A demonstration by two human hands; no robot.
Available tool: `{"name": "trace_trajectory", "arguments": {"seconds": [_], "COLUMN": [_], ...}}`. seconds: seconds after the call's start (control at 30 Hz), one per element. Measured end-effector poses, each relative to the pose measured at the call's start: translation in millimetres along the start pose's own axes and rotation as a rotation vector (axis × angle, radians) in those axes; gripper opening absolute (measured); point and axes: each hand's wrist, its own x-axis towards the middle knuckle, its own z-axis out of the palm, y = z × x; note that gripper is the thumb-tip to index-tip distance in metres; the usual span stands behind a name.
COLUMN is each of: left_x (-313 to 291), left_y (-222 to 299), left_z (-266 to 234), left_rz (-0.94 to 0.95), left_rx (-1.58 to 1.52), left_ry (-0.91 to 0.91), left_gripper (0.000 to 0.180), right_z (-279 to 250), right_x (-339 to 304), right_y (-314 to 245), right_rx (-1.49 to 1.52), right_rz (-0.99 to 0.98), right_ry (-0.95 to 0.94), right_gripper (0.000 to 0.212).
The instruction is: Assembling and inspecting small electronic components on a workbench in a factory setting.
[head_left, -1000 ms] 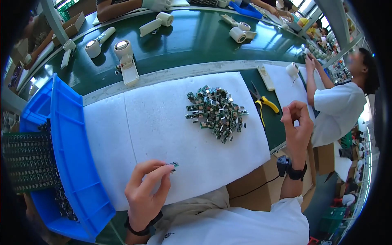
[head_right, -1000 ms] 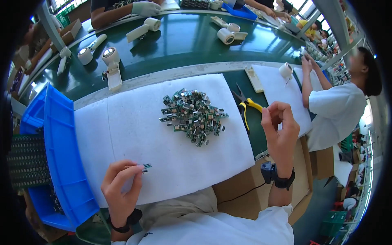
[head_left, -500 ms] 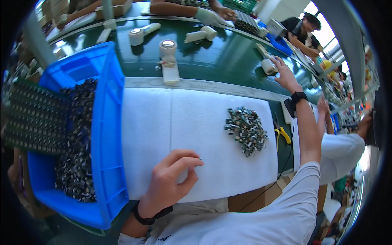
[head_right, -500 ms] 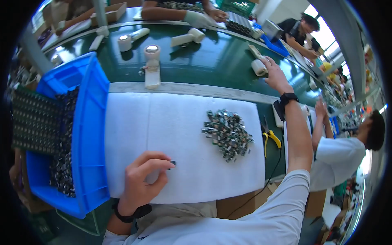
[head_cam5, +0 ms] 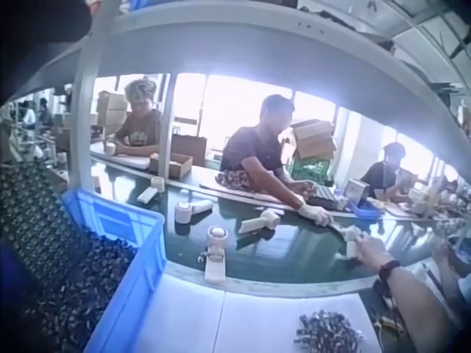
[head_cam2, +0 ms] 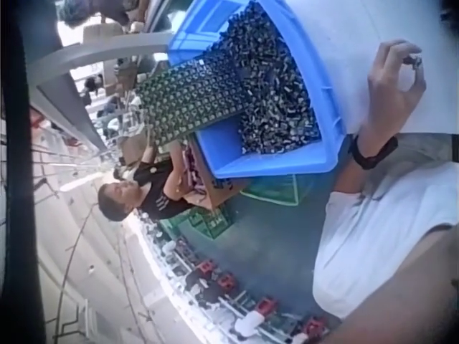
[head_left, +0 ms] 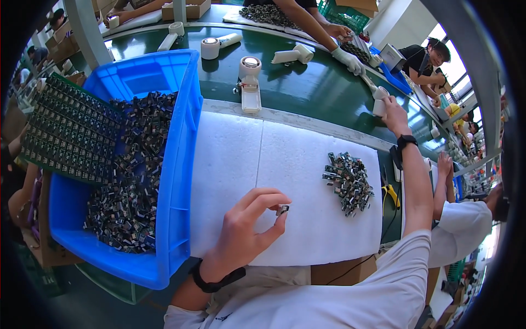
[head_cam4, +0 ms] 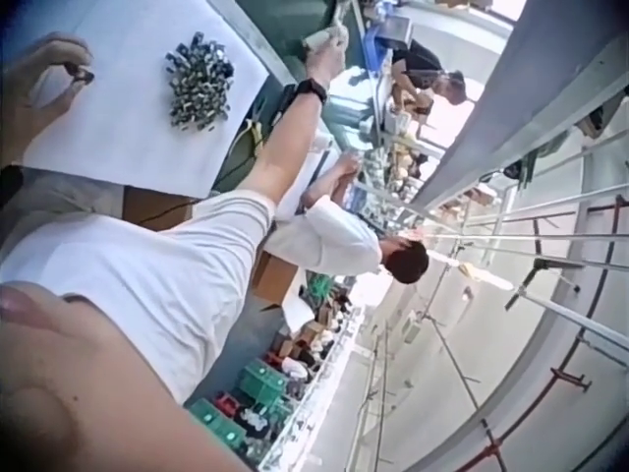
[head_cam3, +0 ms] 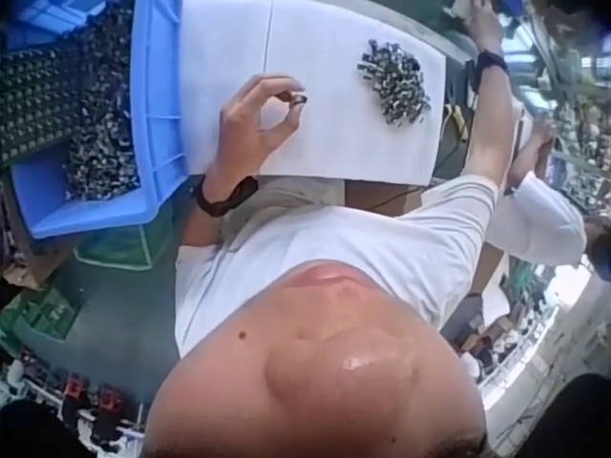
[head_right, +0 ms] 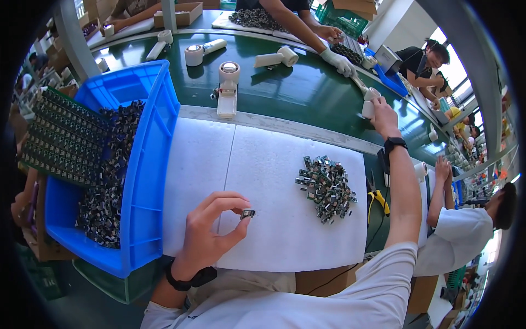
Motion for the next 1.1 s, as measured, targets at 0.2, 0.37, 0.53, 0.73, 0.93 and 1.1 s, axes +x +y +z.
{"name": "trace_trajectory", "arguments": {"seconds": [0.2,0.37,0.53,0.73,0.93,1.1], "left_x": [-9.8,-18.6,-15.7,-14.4,-20.9,-25.2], "left_y": [-5.4,-11.9,-9.4,-6.7,-8.9,-10.5], "left_z": [-11.1,-10.4,-8.8,-0.5,-7.9,-12.0], "left_rz": [0.031,-0.055,-0.098,-0.194,-0.238,-0.16], "left_rx": [0.061,-0.151,-0.288,-0.335,-0.366,-0.411], "left_ry": [0.02,0.28,0.241,0.178,0.114,0.051], "left_gripper": [0.02,0.019,0.019,0.027,0.029,0.027], "right_z": [-94.0,-167.7,-179.9,-155.1,-161.8,-180.2], "right_x": [-57.5,-161.8,-215.8,-229.3,-248.6,-266.2], "right_y": [-43.7,-82.8,-153.5,-186.8,-201.5,-224.1], "right_rx": [0.676,1.562,1.754,1.678,1.193,1.02], "right_rz": [0.062,0.021,-0.058,0.044,-0.135,-0.328], "right_ry": [0.359,0.14,-0.587,-0.692,-0.035,-0.074], "right_gripper": [0.062,0.051,0.052,0.052,0.046,0.043]}}
